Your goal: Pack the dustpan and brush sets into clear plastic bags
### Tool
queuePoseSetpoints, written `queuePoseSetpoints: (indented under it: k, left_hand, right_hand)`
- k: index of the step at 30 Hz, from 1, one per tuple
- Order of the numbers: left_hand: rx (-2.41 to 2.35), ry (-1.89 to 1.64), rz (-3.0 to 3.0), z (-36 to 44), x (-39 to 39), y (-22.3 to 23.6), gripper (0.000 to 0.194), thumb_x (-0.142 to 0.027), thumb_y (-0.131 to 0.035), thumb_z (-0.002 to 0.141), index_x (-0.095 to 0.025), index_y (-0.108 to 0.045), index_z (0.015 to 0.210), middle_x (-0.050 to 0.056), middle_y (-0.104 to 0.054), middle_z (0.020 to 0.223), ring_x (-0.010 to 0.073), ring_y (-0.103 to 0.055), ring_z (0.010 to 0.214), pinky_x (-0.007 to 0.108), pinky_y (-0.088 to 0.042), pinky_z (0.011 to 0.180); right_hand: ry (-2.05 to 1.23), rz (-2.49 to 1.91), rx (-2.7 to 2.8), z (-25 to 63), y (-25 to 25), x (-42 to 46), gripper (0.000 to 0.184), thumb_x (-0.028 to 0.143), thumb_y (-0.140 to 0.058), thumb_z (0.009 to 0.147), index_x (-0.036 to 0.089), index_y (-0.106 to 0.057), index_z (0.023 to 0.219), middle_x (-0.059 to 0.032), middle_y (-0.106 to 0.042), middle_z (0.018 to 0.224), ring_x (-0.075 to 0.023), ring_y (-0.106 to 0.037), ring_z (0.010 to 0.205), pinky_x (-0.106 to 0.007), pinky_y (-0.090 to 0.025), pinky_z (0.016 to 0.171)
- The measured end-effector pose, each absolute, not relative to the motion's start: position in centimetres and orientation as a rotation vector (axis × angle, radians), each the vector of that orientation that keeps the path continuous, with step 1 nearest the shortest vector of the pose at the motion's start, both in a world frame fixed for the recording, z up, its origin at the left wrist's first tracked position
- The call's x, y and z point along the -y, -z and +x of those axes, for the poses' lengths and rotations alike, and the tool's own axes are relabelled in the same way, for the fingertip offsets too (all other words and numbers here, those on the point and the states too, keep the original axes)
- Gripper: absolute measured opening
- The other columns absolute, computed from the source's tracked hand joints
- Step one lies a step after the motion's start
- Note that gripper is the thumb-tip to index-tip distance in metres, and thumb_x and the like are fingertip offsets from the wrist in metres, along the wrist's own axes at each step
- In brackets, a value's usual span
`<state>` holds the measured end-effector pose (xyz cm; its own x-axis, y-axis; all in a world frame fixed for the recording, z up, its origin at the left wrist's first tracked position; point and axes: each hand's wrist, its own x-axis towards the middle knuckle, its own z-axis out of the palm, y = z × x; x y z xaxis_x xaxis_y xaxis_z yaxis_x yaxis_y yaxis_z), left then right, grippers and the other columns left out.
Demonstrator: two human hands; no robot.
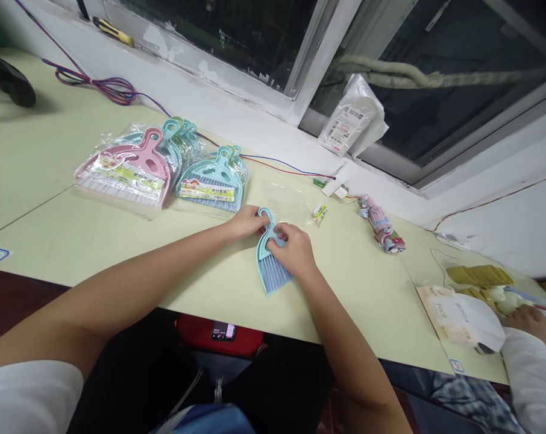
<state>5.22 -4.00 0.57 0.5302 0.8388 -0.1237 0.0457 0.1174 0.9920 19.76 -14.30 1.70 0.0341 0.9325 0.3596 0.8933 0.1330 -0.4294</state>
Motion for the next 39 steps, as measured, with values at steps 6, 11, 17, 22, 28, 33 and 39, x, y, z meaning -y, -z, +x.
queuePoseSetpoints:
  k: [6,11,17,22,28,33,39]
  left_hand:
    - [-0.797,-0.738,1.299,5.3,3.5,0.0,0.007,-0.021,-0.066,0.076,-0.017,-0.059,0.075,0.001,-0.061,0.064,0.0140,-0.061,0.059,0.026,-0.051,0.057]
    - [-0.870,-0.756,1.258,4.8,3.4,-0.2,0.015,-0.030,-0.066,0.077,-0.019,-0.056,0.077,0.000,-0.057,0.062,0.0136,-0.057,0.054,0.024,-0.044,0.049]
    - [-0.869,-0.781,1.321,4.3,3.5,-0.4,0.017,-0.032,-0.064,0.078,-0.020,-0.053,0.073,-0.002,-0.052,0.060,0.0122,-0.051,0.052,0.023,-0.037,0.047]
    - [-0.854,-0.762,1.324,4.4,3.5,-0.3,0.017,-0.033,-0.064,0.078,-0.020,-0.053,0.074,-0.002,-0.050,0.059,0.0125,-0.050,0.051,0.024,-0.035,0.046]
    - [-0.815,-0.767,1.333,4.4,3.3,0.1,0.018,-0.034,-0.064,0.079,-0.020,-0.053,0.074,-0.002,-0.051,0.060,0.0125,-0.051,0.052,0.024,-0.037,0.048]
    - [-0.808,-0.760,1.334,4.4,3.3,0.1,0.017,-0.033,-0.064,0.078,-0.020,-0.054,0.075,-0.002,-0.051,0.060,0.0125,-0.050,0.051,0.024,-0.037,0.047]
    - [-0.808,-0.748,1.352,4.3,3.4,0.0,0.016,-0.033,-0.063,0.079,-0.020,-0.055,0.076,-0.002,-0.052,0.062,0.0125,-0.052,0.052,0.024,-0.039,0.047]
  right_hand:
    - [-0.103,-1.621,1.846,20.3,-2.0,14.3,0.014,0.028,-0.060,0.086,0.022,-0.068,0.094,-0.0032,-0.070,0.087,-0.0185,-0.064,0.080,-0.031,-0.051,0.080]
    - [0.103,-1.630,1.513,25.1,-1.8,13.2,0.025,0.032,-0.050,0.094,0.019,-0.068,0.104,-0.0083,-0.073,0.099,-0.0211,-0.066,0.086,-0.034,-0.052,0.079]
    - [0.183,-1.931,1.527,33.1,1.5,11.2,0.044,0.032,-0.047,0.092,0.014,-0.063,0.129,-0.0178,-0.064,0.133,-0.0308,-0.055,0.126,-0.051,-0.039,0.110]
    - [0.118,-2.026,1.621,34.5,3.6,10.0,0.045,0.029,-0.047,0.090,0.018,-0.061,0.131,-0.0165,-0.059,0.139,-0.0309,-0.050,0.131,-0.052,-0.038,0.112]
    - [0.125,-1.983,1.621,34.5,3.4,9.7,0.028,0.029,-0.051,0.088,0.018,-0.067,0.109,-0.0144,-0.069,0.114,-0.0284,-0.060,0.110,-0.046,-0.047,0.101]
    - [0.068,-2.064,1.617,34.2,3.3,9.9,0.032,0.030,-0.049,0.091,0.019,-0.069,0.115,-0.0131,-0.070,0.119,-0.0268,-0.064,0.109,-0.043,-0.047,0.102]
    - [0.121,-2.083,1.556,34.0,2.7,10.3,0.038,0.030,-0.048,0.091,0.016,-0.069,0.119,-0.0156,-0.070,0.123,-0.0280,-0.064,0.112,-0.042,-0.046,0.103]
